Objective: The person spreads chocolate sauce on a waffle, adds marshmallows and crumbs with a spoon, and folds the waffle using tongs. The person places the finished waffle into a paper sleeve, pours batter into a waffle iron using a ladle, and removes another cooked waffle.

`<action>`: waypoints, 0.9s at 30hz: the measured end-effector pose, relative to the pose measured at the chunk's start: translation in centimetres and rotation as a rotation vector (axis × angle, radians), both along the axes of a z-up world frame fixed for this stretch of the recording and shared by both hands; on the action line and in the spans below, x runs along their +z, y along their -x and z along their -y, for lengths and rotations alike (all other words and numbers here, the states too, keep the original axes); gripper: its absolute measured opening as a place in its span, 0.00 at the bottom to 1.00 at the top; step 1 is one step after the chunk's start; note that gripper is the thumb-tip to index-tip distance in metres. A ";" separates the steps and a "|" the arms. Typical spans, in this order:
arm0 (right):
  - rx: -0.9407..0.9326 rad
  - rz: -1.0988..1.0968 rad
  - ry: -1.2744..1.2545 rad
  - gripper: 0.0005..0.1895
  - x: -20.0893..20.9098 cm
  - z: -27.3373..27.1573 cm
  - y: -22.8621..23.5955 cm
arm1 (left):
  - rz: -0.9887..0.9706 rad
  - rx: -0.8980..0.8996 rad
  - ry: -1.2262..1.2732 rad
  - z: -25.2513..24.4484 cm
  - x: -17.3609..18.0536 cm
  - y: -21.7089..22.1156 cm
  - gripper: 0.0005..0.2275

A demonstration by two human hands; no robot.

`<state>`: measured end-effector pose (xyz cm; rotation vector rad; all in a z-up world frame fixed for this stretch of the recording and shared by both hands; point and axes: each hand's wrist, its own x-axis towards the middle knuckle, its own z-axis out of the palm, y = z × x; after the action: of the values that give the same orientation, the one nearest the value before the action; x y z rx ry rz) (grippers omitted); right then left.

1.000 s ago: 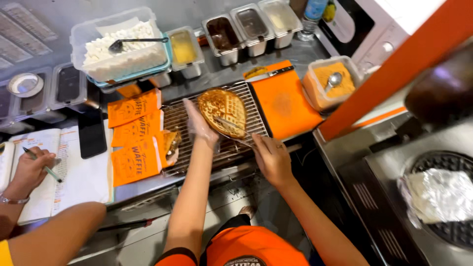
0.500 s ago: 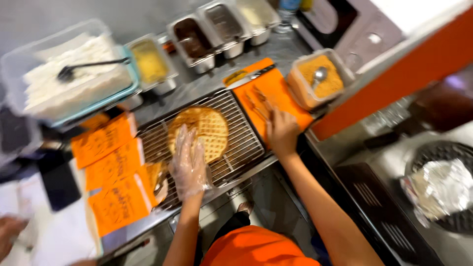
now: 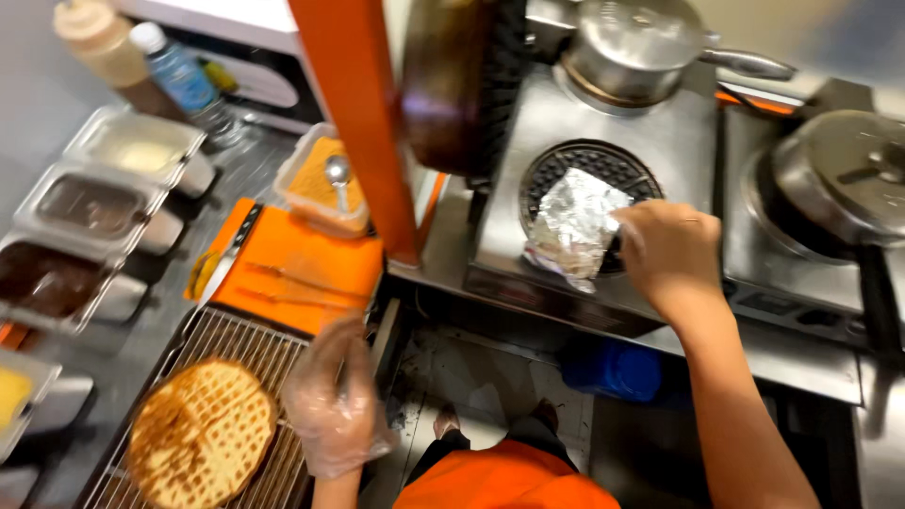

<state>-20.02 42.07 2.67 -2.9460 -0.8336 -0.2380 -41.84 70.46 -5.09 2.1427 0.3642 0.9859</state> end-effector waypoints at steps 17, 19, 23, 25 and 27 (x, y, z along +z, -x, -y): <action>0.258 -0.307 -0.757 0.17 -0.6 7.3 4.5 | 0.164 -0.658 -0.125 11.2 7.9 -12.9 0.28; 0.144 -0.607 -1.107 0.14 0.7 9.4 6.0 | 0.016 -0.906 0.064 12.9 8.6 -13.8 0.20; 0.171 -0.603 -1.123 0.17 5.3 16.8 7.5 | -0.122 -1.370 0.282 18.4 10.1 -14.4 0.07; 0.004 -0.505 -0.752 0.29 7.8 20.7 8.2 | -0.161 -1.406 0.172 22.4 11.3 -15.1 0.07; -0.048 -0.446 -0.601 0.22 9.2 24.4 8.0 | -0.195 -1.435 0.057 26.1 12.3 -16.1 0.07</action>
<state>-28.02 17.65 11.85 -2.3207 -0.5112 0.1440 -25.69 44.40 7.17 1.7676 -0.9491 -0.0779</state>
